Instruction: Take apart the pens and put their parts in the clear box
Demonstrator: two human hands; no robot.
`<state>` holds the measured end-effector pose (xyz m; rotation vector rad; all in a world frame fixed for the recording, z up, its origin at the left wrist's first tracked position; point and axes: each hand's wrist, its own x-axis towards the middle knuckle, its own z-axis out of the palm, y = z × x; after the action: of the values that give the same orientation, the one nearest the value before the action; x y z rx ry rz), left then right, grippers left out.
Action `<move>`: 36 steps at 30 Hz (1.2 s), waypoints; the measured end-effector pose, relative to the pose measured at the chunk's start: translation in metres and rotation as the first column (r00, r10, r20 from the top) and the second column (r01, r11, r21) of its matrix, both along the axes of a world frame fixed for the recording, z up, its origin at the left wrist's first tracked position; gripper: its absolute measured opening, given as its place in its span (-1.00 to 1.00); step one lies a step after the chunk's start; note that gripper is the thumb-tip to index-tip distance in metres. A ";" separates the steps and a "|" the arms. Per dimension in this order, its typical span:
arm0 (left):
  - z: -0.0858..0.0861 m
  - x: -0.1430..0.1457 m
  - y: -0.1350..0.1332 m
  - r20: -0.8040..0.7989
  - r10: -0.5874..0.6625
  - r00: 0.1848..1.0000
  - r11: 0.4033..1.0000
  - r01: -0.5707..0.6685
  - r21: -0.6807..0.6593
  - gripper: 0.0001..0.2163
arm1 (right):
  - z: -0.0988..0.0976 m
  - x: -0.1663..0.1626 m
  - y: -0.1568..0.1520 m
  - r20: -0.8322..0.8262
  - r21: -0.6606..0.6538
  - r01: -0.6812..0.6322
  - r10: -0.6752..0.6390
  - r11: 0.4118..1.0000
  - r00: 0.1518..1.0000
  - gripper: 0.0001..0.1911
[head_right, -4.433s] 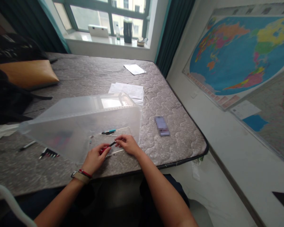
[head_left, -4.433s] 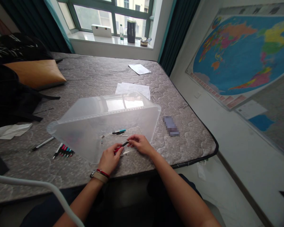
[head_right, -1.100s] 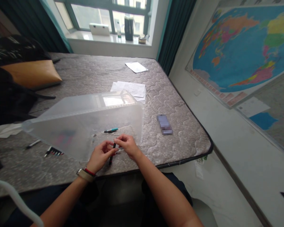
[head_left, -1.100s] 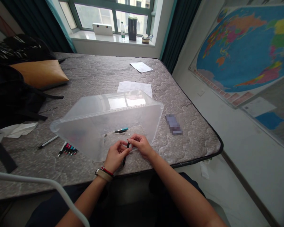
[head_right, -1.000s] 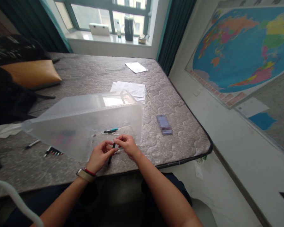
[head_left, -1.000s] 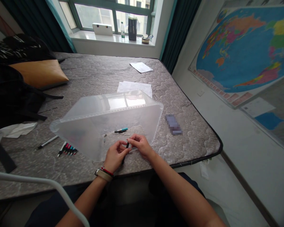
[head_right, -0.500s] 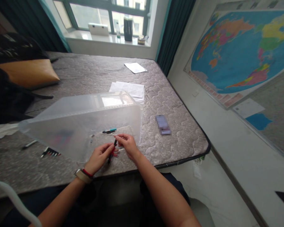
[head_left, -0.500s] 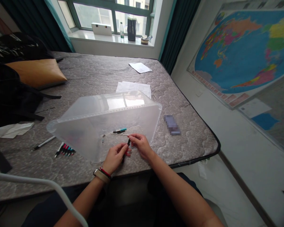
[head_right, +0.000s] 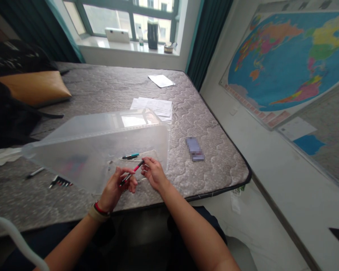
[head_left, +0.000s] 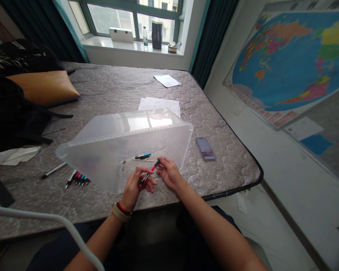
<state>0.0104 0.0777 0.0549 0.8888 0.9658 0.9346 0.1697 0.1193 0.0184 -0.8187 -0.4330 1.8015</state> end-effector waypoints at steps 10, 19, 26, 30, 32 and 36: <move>0.003 0.005 -0.003 -0.045 0.083 0.996 0.993 -0.079 0.091 -0.47 | -0.002 -0.007 -0.002 -0.020 -0.006 -0.034 0.034 0.999 0.999 -0.71; 0.002 0.002 -0.003 -0.028 0.120 0.992 0.989 -0.117 0.085 -0.44 | -0.008 -0.011 -0.001 -0.029 -0.022 -0.055 0.054 0.998 0.998 -0.71; -0.002 0.007 -0.005 -0.062 -0.022 0.998 0.993 0.029 0.115 -0.52 | -0.010 -0.006 0.001 -0.040 -0.003 -0.004 0.004 1.000 0.999 -0.71; -0.003 0.012 -0.008 -0.238 -0.065 0.969 0.967 0.120 0.223 -0.69 | -0.012 -0.006 0.003 0.139 0.049 -0.004 -0.003 0.999 0.990 -0.60; -0.004 0.013 -0.010 -0.374 -0.050 0.926 0.940 0.170 0.296 -0.74 | -0.015 -0.004 0.004 0.336 0.102 0.026 -0.059 0.994 0.940 -0.52; -0.007 0.012 -0.012 -0.551 0.027 0.834 0.890 0.231 0.394 -0.79 | -0.019 0.004 -0.003 0.671 0.341 0.113 -0.325 0.933 0.667 -0.52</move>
<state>0.0219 0.0656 0.0480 1.6535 1.1864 0.8328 0.1740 0.1162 -0.0005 -1.3123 -1.0230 1.0874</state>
